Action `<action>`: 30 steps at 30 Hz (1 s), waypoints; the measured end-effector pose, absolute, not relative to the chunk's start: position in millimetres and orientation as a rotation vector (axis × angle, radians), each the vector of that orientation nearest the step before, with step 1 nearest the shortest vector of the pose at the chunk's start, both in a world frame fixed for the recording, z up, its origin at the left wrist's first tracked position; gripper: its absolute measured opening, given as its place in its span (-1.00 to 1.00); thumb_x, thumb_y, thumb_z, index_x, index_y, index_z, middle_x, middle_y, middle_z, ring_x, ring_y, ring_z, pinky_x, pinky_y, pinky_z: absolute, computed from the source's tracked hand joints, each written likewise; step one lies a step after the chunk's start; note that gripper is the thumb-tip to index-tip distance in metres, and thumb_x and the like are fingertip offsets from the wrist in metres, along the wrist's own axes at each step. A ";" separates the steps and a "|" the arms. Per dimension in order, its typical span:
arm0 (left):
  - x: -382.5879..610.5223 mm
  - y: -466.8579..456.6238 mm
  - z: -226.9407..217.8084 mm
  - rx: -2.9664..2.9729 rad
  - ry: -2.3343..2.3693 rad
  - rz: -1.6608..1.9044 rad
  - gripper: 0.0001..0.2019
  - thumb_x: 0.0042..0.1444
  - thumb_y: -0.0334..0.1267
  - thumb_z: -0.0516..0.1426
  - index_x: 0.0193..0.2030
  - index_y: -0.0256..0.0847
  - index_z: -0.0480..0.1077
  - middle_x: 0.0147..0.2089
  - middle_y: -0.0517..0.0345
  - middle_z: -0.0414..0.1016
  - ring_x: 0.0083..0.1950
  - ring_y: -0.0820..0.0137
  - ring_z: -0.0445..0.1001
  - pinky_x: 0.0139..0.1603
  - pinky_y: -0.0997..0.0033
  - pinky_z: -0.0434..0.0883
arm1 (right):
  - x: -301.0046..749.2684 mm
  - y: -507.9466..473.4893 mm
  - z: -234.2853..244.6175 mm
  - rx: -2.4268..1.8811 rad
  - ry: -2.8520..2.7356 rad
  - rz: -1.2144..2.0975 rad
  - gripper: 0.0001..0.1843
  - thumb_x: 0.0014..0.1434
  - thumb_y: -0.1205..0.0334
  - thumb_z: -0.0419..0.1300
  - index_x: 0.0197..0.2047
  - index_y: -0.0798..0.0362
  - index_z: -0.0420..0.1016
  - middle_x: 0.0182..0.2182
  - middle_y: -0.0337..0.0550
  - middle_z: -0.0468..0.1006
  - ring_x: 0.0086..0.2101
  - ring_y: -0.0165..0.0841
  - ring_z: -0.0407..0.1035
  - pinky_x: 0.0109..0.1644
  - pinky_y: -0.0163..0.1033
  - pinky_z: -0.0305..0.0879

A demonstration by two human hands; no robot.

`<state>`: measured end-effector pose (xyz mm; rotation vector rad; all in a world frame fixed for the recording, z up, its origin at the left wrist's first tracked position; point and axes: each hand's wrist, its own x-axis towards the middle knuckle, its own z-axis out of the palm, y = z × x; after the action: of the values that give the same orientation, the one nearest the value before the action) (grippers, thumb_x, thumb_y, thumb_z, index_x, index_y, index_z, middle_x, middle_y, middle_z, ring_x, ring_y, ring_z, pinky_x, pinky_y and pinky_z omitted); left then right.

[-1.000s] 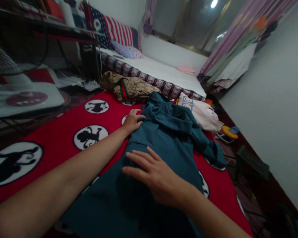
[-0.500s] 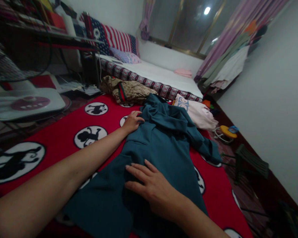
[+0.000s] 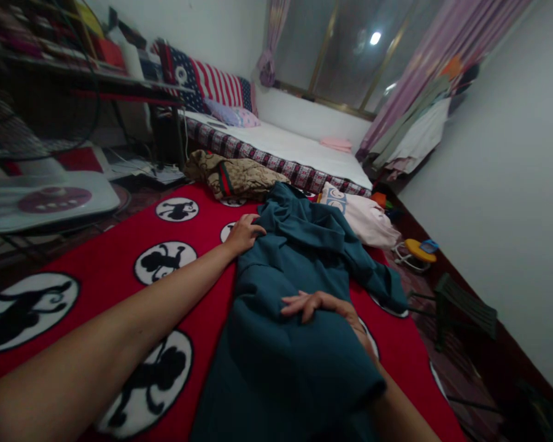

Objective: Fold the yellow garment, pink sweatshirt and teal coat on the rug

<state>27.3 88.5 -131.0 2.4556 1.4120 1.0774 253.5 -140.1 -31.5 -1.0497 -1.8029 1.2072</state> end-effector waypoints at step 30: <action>41.2 64.8 -102.8 2.398 1.252 1.071 -0.69 0.14 -0.30 0.16 0.04 -0.20 0.49 0.19 -0.03 0.37 0.19 0.22 0.38 0.23 0.24 0.33 | 218.4 -44.4 -83.0 -1.513 -1.779 1.138 -0.64 0.08 0.13 0.15 -0.10 0.10 0.57 -0.32 -0.13 0.60 -0.45 -0.34 0.45 -0.21 -0.13 0.42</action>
<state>41.2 64.8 -102.8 2.3983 1.2515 1.0713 218.4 -44.4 -83.0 -1.5130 -1.7785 1.1380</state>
